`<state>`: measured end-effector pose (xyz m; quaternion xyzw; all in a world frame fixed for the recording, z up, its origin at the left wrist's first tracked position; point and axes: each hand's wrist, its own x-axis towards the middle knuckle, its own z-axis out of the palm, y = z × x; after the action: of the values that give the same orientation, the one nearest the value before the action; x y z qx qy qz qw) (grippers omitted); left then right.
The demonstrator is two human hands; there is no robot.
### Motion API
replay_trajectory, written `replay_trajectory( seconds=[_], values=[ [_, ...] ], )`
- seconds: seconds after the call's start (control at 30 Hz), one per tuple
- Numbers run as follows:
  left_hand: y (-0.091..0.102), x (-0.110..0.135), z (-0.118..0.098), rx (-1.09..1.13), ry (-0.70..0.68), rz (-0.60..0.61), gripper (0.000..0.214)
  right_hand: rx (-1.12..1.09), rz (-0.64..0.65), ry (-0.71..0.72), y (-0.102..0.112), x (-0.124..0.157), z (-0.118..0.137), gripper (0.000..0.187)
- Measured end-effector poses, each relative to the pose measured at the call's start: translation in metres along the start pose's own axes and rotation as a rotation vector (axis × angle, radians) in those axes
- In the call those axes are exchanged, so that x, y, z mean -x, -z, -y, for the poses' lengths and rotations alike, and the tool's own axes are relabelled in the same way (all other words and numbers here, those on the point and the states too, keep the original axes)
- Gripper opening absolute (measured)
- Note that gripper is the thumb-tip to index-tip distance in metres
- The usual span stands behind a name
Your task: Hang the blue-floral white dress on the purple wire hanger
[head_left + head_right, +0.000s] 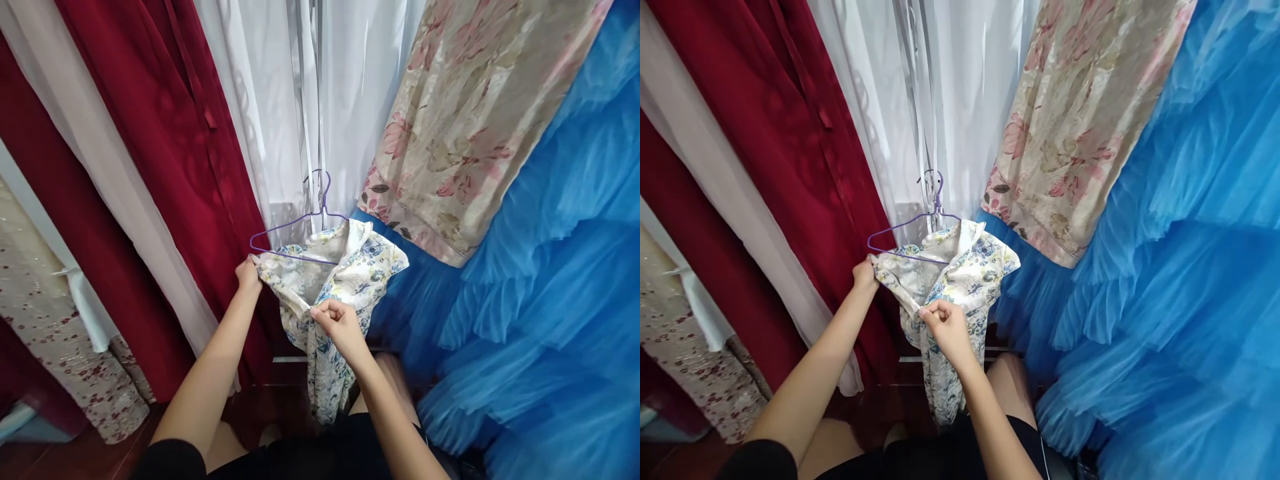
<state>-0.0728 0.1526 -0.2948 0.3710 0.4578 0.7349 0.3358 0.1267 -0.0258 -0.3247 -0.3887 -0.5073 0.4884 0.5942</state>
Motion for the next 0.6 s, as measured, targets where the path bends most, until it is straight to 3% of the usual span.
replay_trajectory(
  seconds=[0.13, 0.27, 0.33, 0.37, 0.4, 0.5, 0.57, 0.6],
  values=[
    [0.020, 0.052, 0.033, 0.174, 0.339, 0.012, 0.024, -0.019, -0.249, -0.014, 0.023, 0.010, -0.026, 0.025],
    [0.025, 0.112, 0.038, 0.344, 0.448, 0.087, 0.013, -0.062, -0.865, 0.066, 0.058, 0.030, -0.061, 0.021],
    [0.019, 0.138, 0.025, 0.408, 0.438, 0.171, 0.013, -0.021, -1.048, 0.137, 0.065, 0.038, -0.065, 0.027],
    [0.015, 0.150, 0.015, 0.416, 0.404, 0.244, 0.017, 0.011, -1.023, 0.167, 0.064, 0.041, -0.062, 0.028],
    [0.011, 0.161, 0.004, 0.395, 0.344, 0.335, 0.021, 0.040, -0.920, 0.186, 0.061, 0.044, -0.056, 0.030],
    [0.000, 0.188, -0.034, 0.142, 0.038, 0.656, 0.025, 0.083, -0.331, 0.142, 0.040, 0.051, -0.027, 0.040],
    [-0.003, 0.199, -0.052, -0.024, -0.162, 0.779, 0.025, 0.082, 0.051, 0.033, 0.026, 0.058, -0.009, 0.038],
    [-0.003, 0.201, -0.058, -0.067, -0.230, 0.808, 0.025, 0.070, 0.179, -0.027, 0.021, 0.062, -0.002, 0.035]
  ],
)
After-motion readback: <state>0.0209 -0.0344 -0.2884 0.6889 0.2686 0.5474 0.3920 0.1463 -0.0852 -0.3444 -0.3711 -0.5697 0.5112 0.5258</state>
